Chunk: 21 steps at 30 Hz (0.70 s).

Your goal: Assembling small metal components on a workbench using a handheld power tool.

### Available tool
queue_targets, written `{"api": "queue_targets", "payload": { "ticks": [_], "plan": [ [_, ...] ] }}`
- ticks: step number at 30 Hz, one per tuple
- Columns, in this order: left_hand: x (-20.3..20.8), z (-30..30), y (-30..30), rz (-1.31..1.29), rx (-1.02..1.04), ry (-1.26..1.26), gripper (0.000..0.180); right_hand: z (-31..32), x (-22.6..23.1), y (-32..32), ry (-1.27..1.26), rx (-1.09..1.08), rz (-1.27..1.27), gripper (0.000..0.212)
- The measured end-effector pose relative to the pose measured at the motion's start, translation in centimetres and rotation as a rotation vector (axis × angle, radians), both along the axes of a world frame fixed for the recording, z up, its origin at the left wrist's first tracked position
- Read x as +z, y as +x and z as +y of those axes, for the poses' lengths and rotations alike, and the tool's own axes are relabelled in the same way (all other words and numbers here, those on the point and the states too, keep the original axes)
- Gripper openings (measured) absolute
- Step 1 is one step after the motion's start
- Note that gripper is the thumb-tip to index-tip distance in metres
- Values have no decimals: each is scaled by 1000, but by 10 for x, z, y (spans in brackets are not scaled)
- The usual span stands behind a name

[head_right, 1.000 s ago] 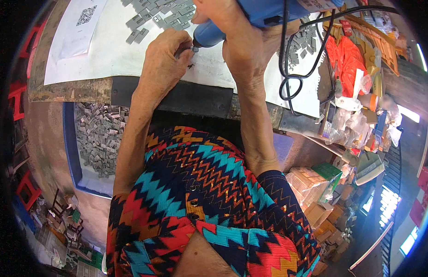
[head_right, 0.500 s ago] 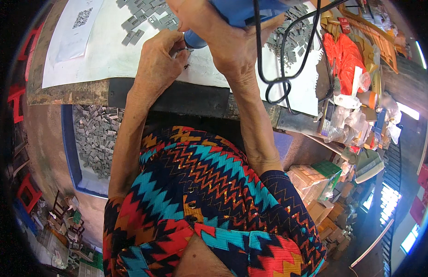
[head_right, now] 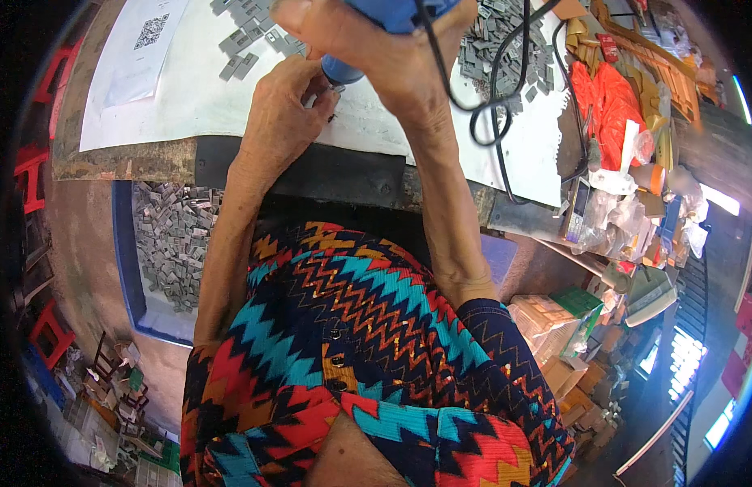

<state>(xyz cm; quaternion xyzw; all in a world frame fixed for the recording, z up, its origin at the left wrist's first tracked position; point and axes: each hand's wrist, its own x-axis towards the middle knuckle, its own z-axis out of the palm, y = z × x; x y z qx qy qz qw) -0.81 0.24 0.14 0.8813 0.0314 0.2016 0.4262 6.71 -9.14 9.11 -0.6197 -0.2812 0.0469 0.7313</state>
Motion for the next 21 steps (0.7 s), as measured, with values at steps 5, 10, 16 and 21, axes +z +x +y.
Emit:
{"api": "queue_targets", "payload": {
  "ticks": [5, 10, 16, 21],
  "plan": [
    [5, -3, -1, -5, 18, 8, 20, -5, -1, -3, 267, 150, -7, 21],
    [2, -5, 1, -21, -13, 1, 16, -21, -5, -7, 110, 27, -128, 28],
    [2, -4, 3, -26, 1, 71, 16, -32, 16, -16, 35, 124, -86, 29],
    [8, -7, -1, -40, 22, 112, 16, -32, 0, -4, 213, 94, -267, 23]
  ]
}}
